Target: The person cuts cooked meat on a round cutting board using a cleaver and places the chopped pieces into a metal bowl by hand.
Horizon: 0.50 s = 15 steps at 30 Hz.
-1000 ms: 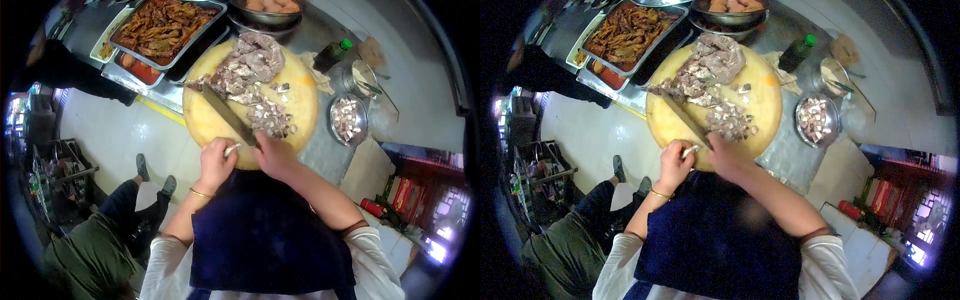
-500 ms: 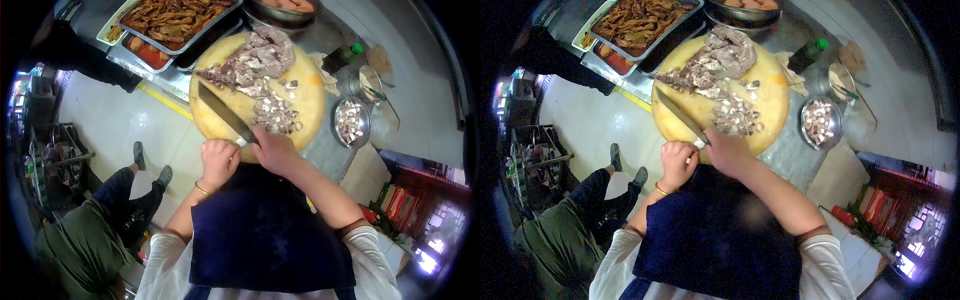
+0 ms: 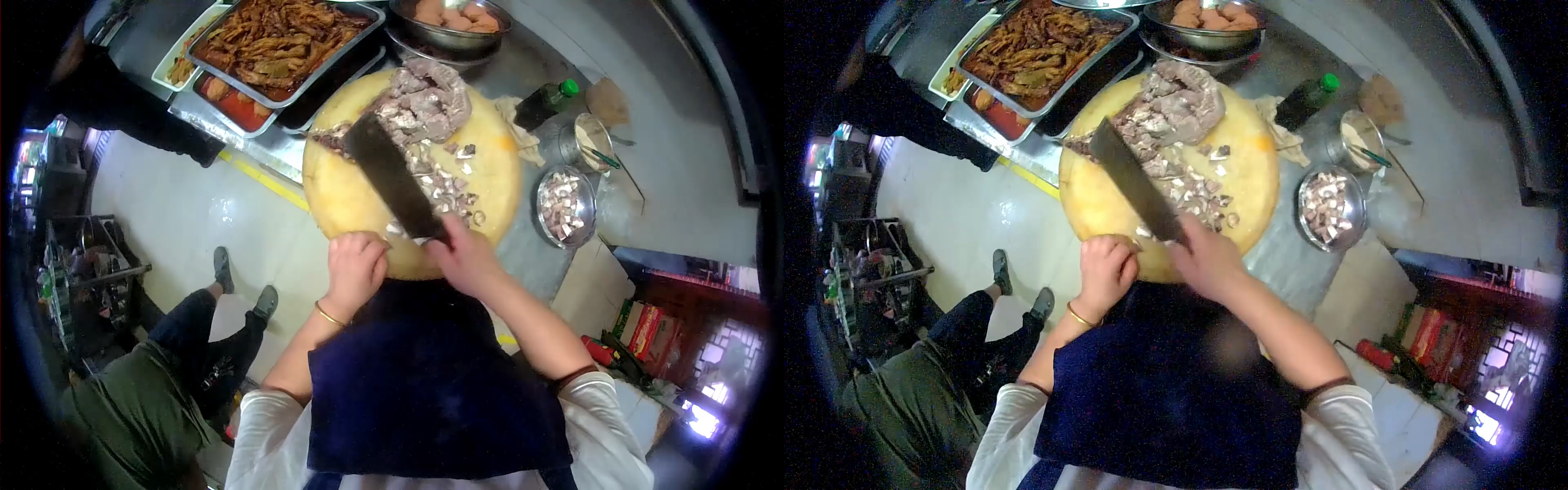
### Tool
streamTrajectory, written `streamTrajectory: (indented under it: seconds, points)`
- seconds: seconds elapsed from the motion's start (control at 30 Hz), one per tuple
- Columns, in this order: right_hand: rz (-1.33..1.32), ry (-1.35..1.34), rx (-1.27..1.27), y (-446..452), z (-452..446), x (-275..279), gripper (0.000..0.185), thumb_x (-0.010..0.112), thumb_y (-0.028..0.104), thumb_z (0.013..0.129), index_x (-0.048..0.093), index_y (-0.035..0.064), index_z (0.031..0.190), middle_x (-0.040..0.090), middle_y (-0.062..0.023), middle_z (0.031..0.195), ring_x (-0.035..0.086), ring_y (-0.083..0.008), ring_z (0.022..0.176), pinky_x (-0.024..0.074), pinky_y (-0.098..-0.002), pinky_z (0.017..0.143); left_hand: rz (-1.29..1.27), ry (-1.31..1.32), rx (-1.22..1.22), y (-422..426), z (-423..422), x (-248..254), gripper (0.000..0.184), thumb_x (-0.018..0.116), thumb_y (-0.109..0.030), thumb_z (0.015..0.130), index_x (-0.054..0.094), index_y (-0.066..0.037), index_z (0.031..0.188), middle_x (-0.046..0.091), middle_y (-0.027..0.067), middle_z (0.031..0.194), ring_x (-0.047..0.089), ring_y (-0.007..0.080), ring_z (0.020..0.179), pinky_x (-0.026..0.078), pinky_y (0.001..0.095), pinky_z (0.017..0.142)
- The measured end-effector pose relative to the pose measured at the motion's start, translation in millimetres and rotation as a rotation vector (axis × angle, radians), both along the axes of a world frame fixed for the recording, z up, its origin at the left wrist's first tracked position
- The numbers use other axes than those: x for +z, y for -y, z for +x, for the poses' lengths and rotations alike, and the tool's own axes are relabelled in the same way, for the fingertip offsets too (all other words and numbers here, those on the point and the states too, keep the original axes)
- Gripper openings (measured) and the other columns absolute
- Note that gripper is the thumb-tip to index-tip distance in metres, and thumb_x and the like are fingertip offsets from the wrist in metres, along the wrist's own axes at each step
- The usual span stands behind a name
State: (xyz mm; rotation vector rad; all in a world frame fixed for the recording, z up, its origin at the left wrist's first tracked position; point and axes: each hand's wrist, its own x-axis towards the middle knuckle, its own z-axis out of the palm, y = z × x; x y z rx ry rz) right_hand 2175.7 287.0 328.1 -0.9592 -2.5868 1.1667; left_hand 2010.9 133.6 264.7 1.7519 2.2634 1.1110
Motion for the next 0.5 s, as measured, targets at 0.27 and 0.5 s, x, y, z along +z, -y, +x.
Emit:
streamTrajectory:
  seconds: [0.27, 0.5]
  points:
    - [0.472, 0.367, -0.118, -100, 82, 54, 0.027, 0.063, 0.024, 0.094, 0.055, 0.0143, 0.118, 0.070, -0.0149, 0.093, 0.069, -0.0368, 0.078, 0.0543, -0.0477, 0.065, -0.086, 0.178, -0.140, -63, 14, 17, 0.052, 0.078, -0.023, 0.079, 0.061, -0.005, 0.125, 0.060, 0.0184, 0.130, 0.052, 0.0407, 0.125, 0.037, 0.0490, 0.111]
    - [0.628, 0.224, -0.099, -98, 103, 45, 0.026, 0.065, 0.024, 0.092, 0.057, 0.0159, 0.116, 0.068, -0.0123, 0.089, 0.068, -0.0344, 0.076, 0.0534, -0.0477, 0.065, 0.001, 0.206, -0.253, -99, -4, -2, 0.050, 0.076, -0.025, 0.080, 0.061, -0.007, 0.124, 0.061, 0.0154, 0.128, 0.052, 0.0359, 0.125, 0.034, 0.0507, 0.111]
